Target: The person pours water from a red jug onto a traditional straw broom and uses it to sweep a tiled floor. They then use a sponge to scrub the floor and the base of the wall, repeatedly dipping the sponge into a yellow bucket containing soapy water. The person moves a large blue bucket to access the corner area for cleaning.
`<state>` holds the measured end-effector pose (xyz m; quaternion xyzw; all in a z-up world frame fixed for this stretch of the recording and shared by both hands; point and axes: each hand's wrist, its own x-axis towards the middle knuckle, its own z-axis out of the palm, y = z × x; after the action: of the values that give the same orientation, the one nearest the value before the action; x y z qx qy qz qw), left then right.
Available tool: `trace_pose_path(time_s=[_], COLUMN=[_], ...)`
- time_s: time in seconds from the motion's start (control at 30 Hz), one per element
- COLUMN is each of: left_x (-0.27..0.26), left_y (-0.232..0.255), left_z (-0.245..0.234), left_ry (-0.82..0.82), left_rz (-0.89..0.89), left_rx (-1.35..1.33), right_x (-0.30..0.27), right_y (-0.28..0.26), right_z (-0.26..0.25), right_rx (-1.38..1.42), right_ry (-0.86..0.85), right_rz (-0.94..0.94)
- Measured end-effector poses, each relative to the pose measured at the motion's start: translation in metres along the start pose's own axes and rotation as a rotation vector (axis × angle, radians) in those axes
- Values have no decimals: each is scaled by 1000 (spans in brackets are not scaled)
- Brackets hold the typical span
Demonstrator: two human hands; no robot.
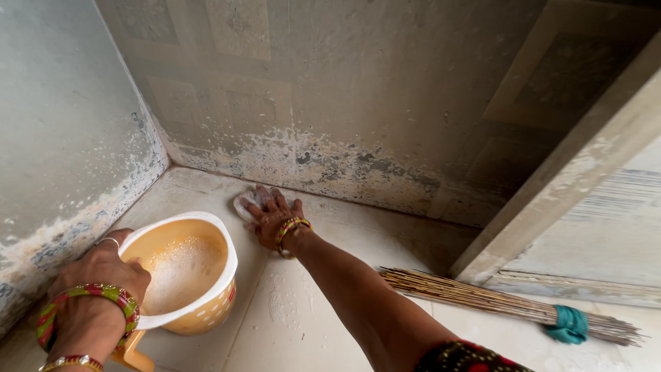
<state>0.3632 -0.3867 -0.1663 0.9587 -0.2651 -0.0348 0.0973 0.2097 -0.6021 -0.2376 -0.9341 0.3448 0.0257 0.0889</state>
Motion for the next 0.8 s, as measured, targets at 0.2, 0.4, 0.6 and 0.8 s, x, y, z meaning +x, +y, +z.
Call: trace_pose_path(time_s=[0.2,0.4,0.6,0.8], left_x=[-2,-32,-37,-24], left_y=[3,10,7,-9], left_z=[2,-8,-9,1], left_ry=[-16,70,118,-151], left_rz=[-25,-1,-46,-174], left_rx=[-62,-271,-508,-1039], right_x=[-3,-86,-121,-60], right_y=[-5,-22,-24,-21], right_z=[3,15,26,34], right_rx=[20,4,-56,-97], right_ry=[8,-27,-93,-38], right_rz=[40,-19,-71,-51])
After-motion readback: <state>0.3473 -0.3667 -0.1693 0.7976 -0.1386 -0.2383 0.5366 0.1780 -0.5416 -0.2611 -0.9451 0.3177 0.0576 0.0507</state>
